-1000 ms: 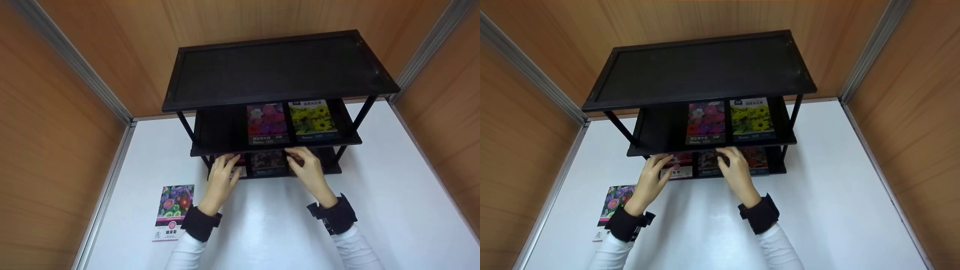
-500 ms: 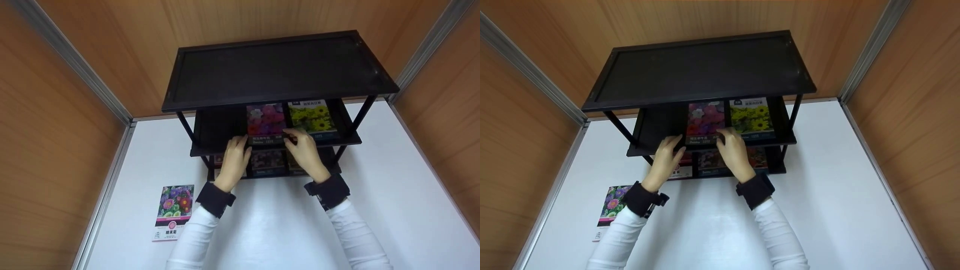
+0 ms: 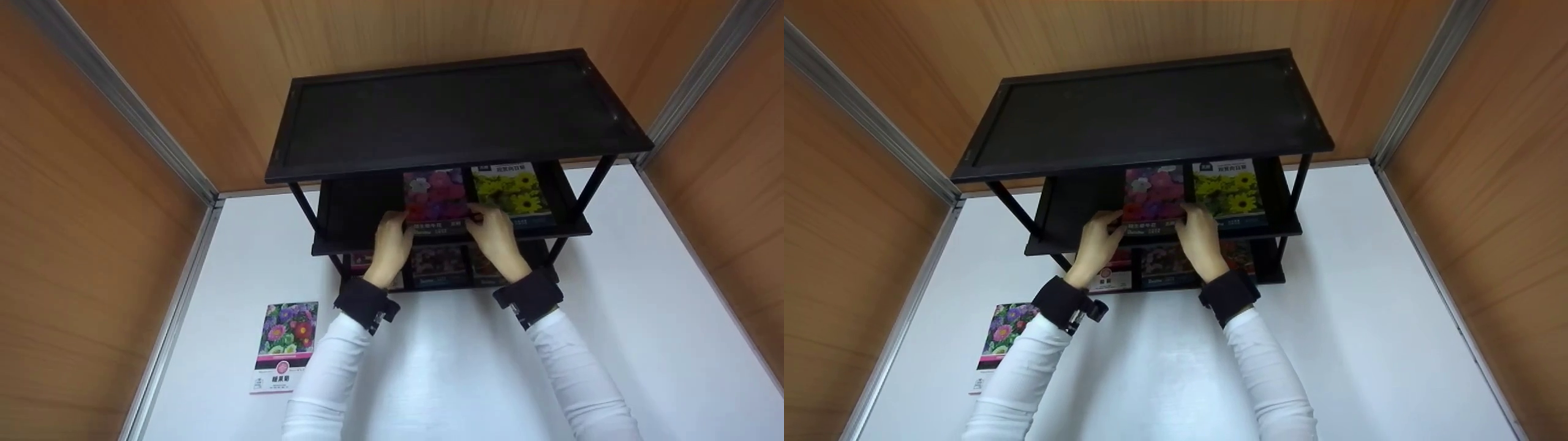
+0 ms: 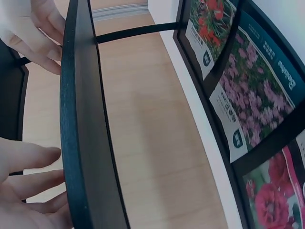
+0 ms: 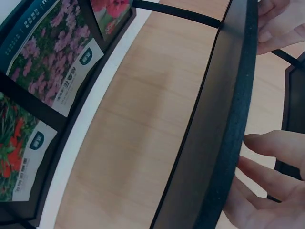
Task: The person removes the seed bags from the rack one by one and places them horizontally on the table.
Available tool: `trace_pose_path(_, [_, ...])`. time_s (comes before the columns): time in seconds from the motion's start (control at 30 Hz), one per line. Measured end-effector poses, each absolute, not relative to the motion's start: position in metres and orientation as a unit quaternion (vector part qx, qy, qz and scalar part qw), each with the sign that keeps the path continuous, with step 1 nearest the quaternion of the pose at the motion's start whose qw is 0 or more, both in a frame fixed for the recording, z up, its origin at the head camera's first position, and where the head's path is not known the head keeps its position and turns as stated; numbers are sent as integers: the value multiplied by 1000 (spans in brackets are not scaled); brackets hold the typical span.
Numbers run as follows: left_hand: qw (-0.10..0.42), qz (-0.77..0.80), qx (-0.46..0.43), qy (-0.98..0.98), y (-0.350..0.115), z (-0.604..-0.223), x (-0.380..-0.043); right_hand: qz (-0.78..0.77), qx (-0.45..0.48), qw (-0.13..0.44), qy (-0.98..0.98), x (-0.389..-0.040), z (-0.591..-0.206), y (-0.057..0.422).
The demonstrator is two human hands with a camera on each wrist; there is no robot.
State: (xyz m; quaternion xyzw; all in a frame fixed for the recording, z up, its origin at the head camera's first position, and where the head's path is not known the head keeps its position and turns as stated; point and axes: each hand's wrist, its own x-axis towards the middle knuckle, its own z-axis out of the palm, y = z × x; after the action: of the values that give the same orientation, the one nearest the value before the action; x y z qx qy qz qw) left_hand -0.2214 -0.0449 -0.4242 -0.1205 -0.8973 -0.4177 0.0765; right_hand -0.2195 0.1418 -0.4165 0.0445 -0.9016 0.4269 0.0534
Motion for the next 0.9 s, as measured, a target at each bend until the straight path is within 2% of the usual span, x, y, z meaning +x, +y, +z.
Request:
trace_pose_path(0.17, [54,-471,-98,-875,-42,-423,-224,430,27,69,-900,-222,-420,142])
trace_pose_path(0.43, [39,-542,-41,-838,-40,-422,-229,478,-1,62,-876,-225,-420,148])
trace_pose_path(0.6, [8,-619,21,-785,-41,-421,-233,573,-32,10,-819,-227,-418,155])
trace_pose_path(0.73, [-22,-660,38,-750,-43,-418,-232,617,-55,-33,-785,-227,-415,160])
trace_pose_path(0.9, [-43,-676,28,-735,-45,-416,-230,637,-62,-43,-767,-225,-408,163])
